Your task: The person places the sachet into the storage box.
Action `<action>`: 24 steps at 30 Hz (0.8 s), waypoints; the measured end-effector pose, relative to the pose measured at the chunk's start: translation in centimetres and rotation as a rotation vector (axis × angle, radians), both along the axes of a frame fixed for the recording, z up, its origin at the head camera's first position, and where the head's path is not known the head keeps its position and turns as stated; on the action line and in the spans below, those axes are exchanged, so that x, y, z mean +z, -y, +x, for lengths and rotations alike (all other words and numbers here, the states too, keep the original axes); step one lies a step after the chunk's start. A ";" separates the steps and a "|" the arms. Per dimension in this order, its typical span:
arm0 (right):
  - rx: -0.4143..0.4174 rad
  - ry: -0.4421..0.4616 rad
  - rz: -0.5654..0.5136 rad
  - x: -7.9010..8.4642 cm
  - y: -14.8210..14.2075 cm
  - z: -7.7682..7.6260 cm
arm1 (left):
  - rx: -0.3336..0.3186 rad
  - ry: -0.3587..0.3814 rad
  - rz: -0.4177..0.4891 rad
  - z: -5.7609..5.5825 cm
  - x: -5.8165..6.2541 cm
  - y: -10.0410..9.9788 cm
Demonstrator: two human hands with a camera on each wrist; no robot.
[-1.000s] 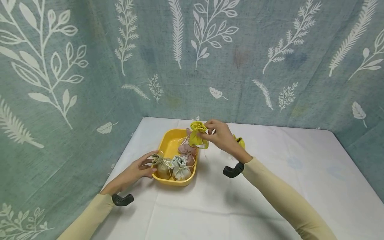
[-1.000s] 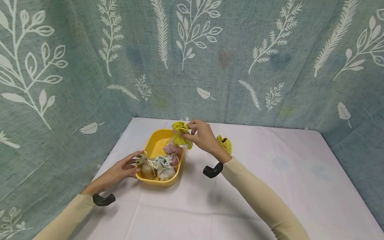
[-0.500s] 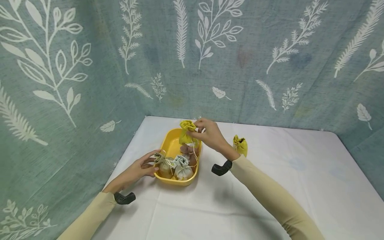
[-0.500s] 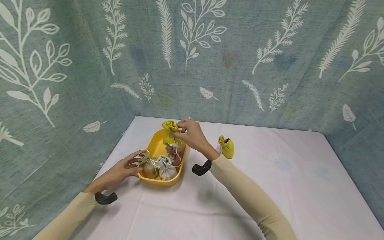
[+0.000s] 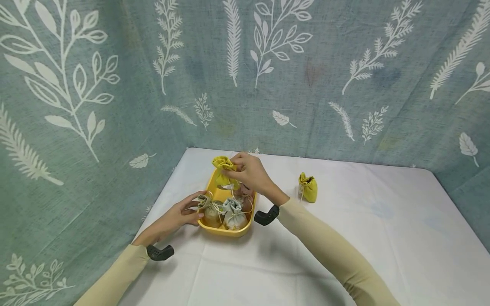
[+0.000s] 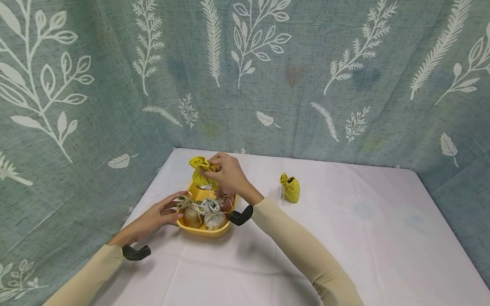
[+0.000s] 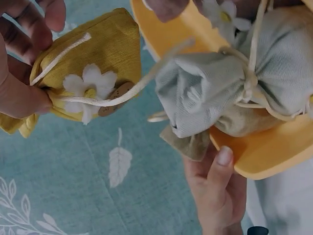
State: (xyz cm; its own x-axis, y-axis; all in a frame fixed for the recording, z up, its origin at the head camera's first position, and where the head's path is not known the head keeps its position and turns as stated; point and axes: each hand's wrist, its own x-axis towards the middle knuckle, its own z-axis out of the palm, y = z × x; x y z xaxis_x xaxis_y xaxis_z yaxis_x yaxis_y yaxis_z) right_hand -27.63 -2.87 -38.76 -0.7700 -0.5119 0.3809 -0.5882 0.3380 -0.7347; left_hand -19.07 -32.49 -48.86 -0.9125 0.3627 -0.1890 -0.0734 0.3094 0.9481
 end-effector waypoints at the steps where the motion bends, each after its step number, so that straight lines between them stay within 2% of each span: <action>1: 0.001 0.006 0.003 -0.1 0.2 0.0 | 0.000 0.000 -0.002 0.0 0.0 0.0; 8: 0.008 0.035 0.052 -1.4 1.7 -0.3 | -0.013 -0.005 0.009 -0.1 -0.1 0.1; 17: 0.060 0.005 0.199 -3.4 2.7 -0.9 | 0.000 0.030 0.008 0.0 -0.2 -0.1; 21: 0.087 0.017 0.244 -3.4 2.7 -0.9 | 0.004 0.043 0.011 0.0 -0.1 -0.1; 24: 0.079 0.062 0.247 -3.0 2.3 -1.0 | 0.015 0.044 0.011 0.0 0.0 0.0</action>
State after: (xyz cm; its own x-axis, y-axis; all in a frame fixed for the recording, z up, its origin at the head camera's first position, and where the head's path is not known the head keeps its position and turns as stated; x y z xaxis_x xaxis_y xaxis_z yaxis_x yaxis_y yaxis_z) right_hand -28.58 -5.19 -41.76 -0.7420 -0.6428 0.1904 -0.5763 0.4667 -0.6709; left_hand -19.03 -32.51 -48.84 -0.9087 0.3516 -0.2249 -0.1194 0.2975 0.9472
